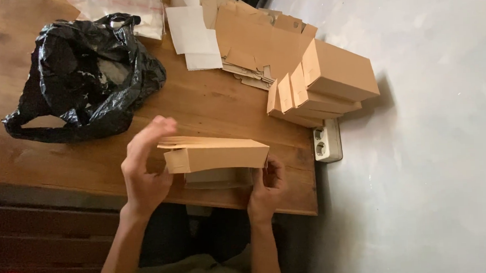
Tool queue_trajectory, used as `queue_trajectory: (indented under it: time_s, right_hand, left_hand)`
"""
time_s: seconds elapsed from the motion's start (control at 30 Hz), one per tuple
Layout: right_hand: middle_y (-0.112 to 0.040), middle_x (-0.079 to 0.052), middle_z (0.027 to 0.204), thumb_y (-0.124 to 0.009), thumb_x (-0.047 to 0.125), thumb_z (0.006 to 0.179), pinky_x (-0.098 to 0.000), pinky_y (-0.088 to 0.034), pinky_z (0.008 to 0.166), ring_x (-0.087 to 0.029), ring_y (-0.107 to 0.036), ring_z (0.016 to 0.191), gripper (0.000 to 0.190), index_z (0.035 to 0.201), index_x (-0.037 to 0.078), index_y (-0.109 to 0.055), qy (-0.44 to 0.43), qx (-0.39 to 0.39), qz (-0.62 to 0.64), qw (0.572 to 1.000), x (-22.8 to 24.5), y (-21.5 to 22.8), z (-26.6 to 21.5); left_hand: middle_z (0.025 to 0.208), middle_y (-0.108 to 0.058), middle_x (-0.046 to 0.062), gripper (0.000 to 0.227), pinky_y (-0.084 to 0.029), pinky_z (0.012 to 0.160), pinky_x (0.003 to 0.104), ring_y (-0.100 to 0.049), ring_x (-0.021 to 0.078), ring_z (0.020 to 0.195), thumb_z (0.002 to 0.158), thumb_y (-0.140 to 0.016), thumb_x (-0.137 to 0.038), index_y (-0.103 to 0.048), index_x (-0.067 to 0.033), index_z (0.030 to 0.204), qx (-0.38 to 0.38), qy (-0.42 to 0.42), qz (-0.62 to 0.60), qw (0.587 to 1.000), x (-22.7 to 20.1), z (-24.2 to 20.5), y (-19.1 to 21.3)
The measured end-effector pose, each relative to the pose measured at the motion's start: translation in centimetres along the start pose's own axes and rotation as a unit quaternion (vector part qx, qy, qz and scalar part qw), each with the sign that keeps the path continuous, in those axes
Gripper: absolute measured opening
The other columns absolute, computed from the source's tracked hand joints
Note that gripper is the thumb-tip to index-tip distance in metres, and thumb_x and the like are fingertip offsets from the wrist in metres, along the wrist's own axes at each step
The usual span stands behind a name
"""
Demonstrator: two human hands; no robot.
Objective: The person folds a flat cardboard box blank into a rectangular box, tucking flaps to form the sides and closing the top. The person then picks up a white paper towel and folds it on the table.
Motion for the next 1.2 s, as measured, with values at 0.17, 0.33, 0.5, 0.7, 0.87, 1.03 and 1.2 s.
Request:
queue_trajectory:
  time_s: [0.17, 0.33, 0.5, 0.7, 0.87, 1.03, 1.2]
  right_hand:
    - [-0.068, -0.012, 0.106, -0.072, 0.005, 0.093, -0.0422, -0.057, 0.094, -0.023, -0.067, 0.104, 0.024, 0.116, 0.000, -0.064, 0.108, -0.024, -0.092, 0.990, 4.6, -0.5, -1.0]
    - [-0.065, -0.013, 0.104, -0.058, 0.010, 0.097, -0.0391, -0.055, 0.095, -0.029, -0.065, 0.104, 0.012, 0.106, 0.003, -0.061, 0.242, 0.036, -0.139, 0.960, 10.4, -3.7, -3.6]
    - [-0.073, -0.010, 0.102, -0.054, 0.034, 0.099, -0.0530, -0.042, 0.112, -0.027, -0.069, 0.103, 0.034, 0.102, 0.006, -0.072, 0.231, 0.180, -0.138, 0.946, 11.5, -7.0, -3.5]
    - [-0.073, -0.013, 0.090, -0.069, 0.013, 0.094, -0.0516, -0.054, 0.110, -0.023, -0.072, 0.085, 0.010, 0.091, 0.003, -0.069, 0.165, 0.153, -0.093, 0.970, 10.3, -6.6, -1.6]
    - [-0.078, -0.011, 0.102, -0.071, 0.007, 0.093, -0.0307, -0.055, 0.082, -0.024, -0.073, 0.108, 0.009, 0.101, 0.004, -0.074, 0.134, 0.116, -0.096, 0.980, 7.2, -4.9, -1.0]
    - [-0.076, -0.015, 0.101, -0.072, 0.005, 0.092, -0.0415, -0.061, 0.092, -0.031, -0.075, 0.103, 0.007, 0.098, 0.001, -0.073, 0.190, 0.104, -0.058, 0.975, 7.2, -4.0, -1.1]
    - [-0.076, -0.014, 0.098, -0.068, 0.008, 0.096, -0.0386, -0.058, 0.087, -0.027, -0.074, 0.093, 0.010, 0.099, 0.001, -0.074, 0.163, 0.150, -0.005, 0.975, 7.6, -4.0, -1.1]
  left_hand:
    - [0.106, -0.079, 0.004, 0.036, -0.052, 0.100, 0.040, -0.075, 0.0265, 0.098, 0.082, -0.065, 0.015, -0.079, -0.0089, 0.105, 0.004, 0.000, 0.069, 0.998, 0.6, -1.8, 0.4]
    - [0.113, -0.069, 0.021, 0.028, -0.060, 0.090, 0.041, -0.071, 0.0313, 0.099, 0.095, -0.058, 0.016, -0.073, 0.0043, 0.116, -0.034, -0.082, 0.087, 0.992, -1.3, -3.3, 0.9]
    - [0.103, -0.074, 0.010, 0.030, -0.044, 0.080, 0.039, -0.066, 0.0227, 0.084, 0.095, -0.057, 0.011, -0.077, -0.0044, 0.111, -0.022, -0.126, 0.173, 0.977, -3.8, -3.8, -0.3]
    - [0.120, -0.071, 0.013, 0.028, -0.049, 0.085, 0.040, -0.068, 0.0261, 0.096, 0.101, -0.056, 0.001, -0.070, -0.0042, 0.124, 0.034, -0.103, 0.153, 0.982, -4.8, -4.7, -2.0]
    - [0.110, -0.072, 0.008, 0.016, -0.046, 0.083, 0.036, -0.070, 0.0210, 0.092, 0.099, -0.064, -0.008, -0.072, -0.0085, 0.113, 0.051, -0.095, 0.119, 0.987, -5.6, -4.8, -2.3]
    - [0.096, -0.070, 0.004, 0.007, -0.046, 0.078, 0.035, -0.066, 0.0192, 0.082, 0.093, -0.076, -0.012, -0.074, -0.0115, 0.099, 0.049, -0.101, 0.128, 0.985, -6.8, -5.4, -3.7]
    - [0.097, -0.068, 0.007, 0.009, -0.048, 0.080, 0.036, -0.064, 0.0230, 0.088, 0.093, -0.076, -0.013, -0.072, -0.0071, 0.100, 0.046, -0.039, 0.133, 0.989, -6.0, -6.1, -5.5]
Point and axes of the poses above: each hand's wrist, its own z-axis towards the middle knuckle, its own y-axis out of the back of the hand, x = y × z, the point moved 9 cm from there along z, towards the middle knuckle
